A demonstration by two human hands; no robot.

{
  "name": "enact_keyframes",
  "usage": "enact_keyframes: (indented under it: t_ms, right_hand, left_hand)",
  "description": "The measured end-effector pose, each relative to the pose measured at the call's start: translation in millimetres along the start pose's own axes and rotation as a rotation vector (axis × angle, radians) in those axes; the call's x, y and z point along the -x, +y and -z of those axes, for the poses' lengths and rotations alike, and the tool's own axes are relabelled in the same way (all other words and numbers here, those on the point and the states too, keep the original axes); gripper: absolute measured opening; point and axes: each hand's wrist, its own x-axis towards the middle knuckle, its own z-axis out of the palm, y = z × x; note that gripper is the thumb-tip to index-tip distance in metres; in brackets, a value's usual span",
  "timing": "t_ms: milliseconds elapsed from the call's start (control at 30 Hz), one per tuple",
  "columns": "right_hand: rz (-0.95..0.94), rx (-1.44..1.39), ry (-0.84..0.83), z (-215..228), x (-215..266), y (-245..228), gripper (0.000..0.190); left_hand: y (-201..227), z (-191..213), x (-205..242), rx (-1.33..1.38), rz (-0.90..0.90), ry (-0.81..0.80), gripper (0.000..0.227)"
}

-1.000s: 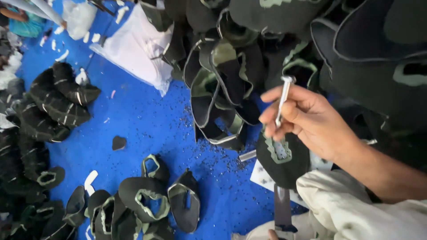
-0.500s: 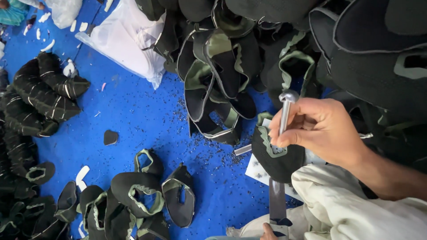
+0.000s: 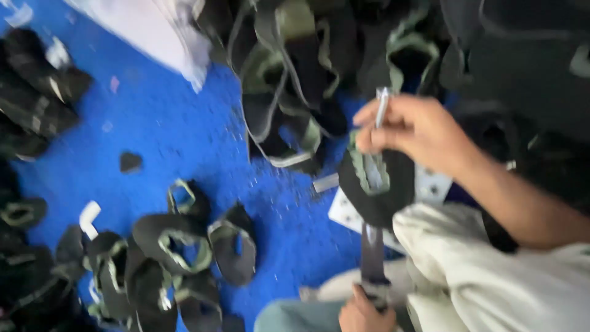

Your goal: The person punches holes into shoe upper components using a manual punch tool and a weighted mallet.

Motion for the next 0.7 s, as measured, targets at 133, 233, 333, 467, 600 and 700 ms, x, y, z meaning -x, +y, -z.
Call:
enact_keyframes:
  t_ms: [133, 233, 333, 467, 600, 700]
  right_hand:
    - [-0.194, -0.043, -0.056, 19.5, -11.7, 94.6, 0.019]
    - [-0.309, -0.032, -0.058, 19.3, -5.8, 156.6, 0.016]
    - [-0.383, -0.009, -0.090, 9.7, -5.2, 201.2, 0.016]
    - [-0.323, -0.002, -0.191, -12.0, -2.6, 223.3, 0.015]
    - [-0.285, 0.016, -0.268, -18.5, -9.2, 247.9, 0.015]
    - [-0.284, 0.040, -0.334, -18.3, -9.0, 256.3, 0.018]
  left_hand:
    - [80.0, 86.8, -3.2, 0.062, 0.080, -0.083, 0.091]
    - [91.8, 105.9, -6.6, 0.106, 0.094, -0.092, 0.070]
    - [93.4, 108.2, -11.8, 0.098, 0.073, -0.069, 0.071]
    - [94.4, 112.7, -9.9, 0.113, 0.057, -0.075, 0.057]
    - [95.6, 117.6, -12.3, 0.127, 0.067, -0.090, 0.056]
    - [95.7, 123.5, -13.1, 0.151, 0.066, -0.094, 0.057]
